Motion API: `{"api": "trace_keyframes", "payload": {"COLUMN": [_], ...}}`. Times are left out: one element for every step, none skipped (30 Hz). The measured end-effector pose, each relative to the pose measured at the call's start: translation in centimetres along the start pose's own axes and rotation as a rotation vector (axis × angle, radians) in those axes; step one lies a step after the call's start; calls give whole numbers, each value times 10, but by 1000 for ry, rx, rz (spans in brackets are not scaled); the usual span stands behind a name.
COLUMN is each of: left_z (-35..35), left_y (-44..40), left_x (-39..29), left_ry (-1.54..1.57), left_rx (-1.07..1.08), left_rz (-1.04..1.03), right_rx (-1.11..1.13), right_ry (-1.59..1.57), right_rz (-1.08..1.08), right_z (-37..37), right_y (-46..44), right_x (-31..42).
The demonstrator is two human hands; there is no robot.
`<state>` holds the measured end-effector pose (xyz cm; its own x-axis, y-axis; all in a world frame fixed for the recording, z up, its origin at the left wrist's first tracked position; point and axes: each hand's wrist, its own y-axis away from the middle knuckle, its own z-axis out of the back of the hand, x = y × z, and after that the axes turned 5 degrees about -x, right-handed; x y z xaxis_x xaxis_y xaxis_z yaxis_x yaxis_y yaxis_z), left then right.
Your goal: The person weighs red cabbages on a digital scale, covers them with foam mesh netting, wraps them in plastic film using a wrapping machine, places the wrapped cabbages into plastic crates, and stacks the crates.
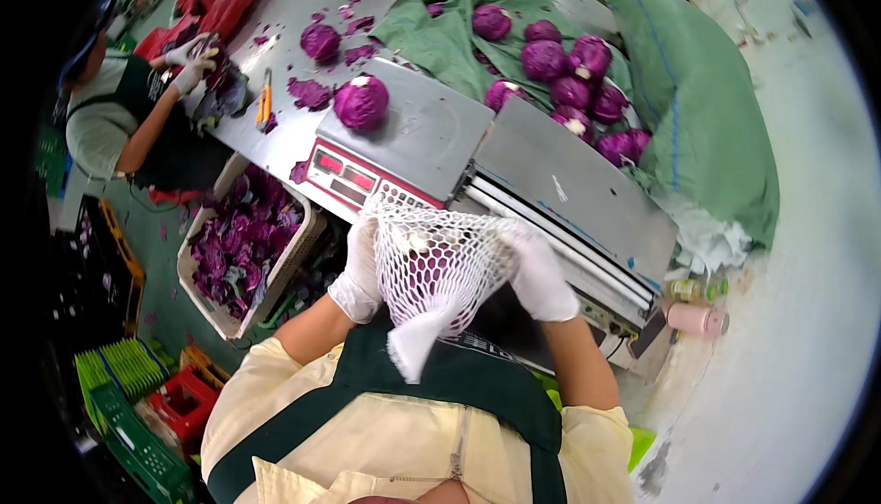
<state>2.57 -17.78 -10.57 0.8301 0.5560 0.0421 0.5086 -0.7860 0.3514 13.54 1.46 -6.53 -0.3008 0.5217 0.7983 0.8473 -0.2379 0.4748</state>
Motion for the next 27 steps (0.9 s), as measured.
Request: {"api": "trace_keyframes", "payload": {"left_z": [3,-2,-9,-22,-33,-42,-63,-82,-83,-78,-85,-93,-103,-113,-120,-127,-131,-136,-140,-123,-110,-96,-83,-72,-63,-57,-52], "left_y": [-1,-3,-8,-8,-10,-16,-13,-11,-14,-20,-27,-35,-50,-69,-84,-98,-115,-129,-136,-166,-180,-190,-199,-208,-214,-216,-220], "left_x": [3,10,18,28,41,55,69,83,87,89,92,99,111,126,137,149,150,156,168,170,178,184,188,192,193,196,193], "left_ry": [6,-51,-122,-191,-368,-511,-620,-723,-727,-781,-813,-850,-888,-712,-700,-685,-719,-748,-706,-830,-840,-996,-1151,-1302,-1451,-1598,-1733], "left_rx": [2,-67,43,148,184,279,284,299,338,267,104,-67,-38,115,229,342,433,524,370,424,435,457,484,511,534,548,529], "left_rz": [39,-50,-90,-126,-167,-199,-344,-496,-501,-509,-317,-120,-84,28,51,75,55,31,-39,-132,-109,-157,-210,-271,-338,-402,-428], "right_rx": [-24,-44,114,280,107,16,18,26,-3,160,120,63,32,-72,-190,-264,-327,-388,-293,-186,-234,-280,-286,-361,-451,-539,-527], "right_ry": [25,52,-272,-598,-466,-461,-521,-577,-604,-589,-470,-357,-380,-141,121,136,49,-116,-304,-484,-437,-389,-341,-190,8,206,418], "right_rz": [-68,-131,-226,-319,-183,-80,-73,-59,-1,116,294,468,512,779,1022,1054,960,808,647,480,491,500,587,579,625,655,628], "right_z": [-3,-8,-13,-18,-19,-8,3,17,35,49,64,80,91,97,102,98,106,127,135,143,156,173,186,199,207,209,216], "right_y": [15,30,46,60,68,67,70,72,71,78,75,70,64,56,51,47,37,17,14,10,-8,-31,-40,-45,-51,-48,-44], "right_x": [-7,-9,-4,-1,-3,-12,-6,5,12,25,38,53,67,81,93,104,106,110,115,120,112,98,87,78,67,63,60]}}
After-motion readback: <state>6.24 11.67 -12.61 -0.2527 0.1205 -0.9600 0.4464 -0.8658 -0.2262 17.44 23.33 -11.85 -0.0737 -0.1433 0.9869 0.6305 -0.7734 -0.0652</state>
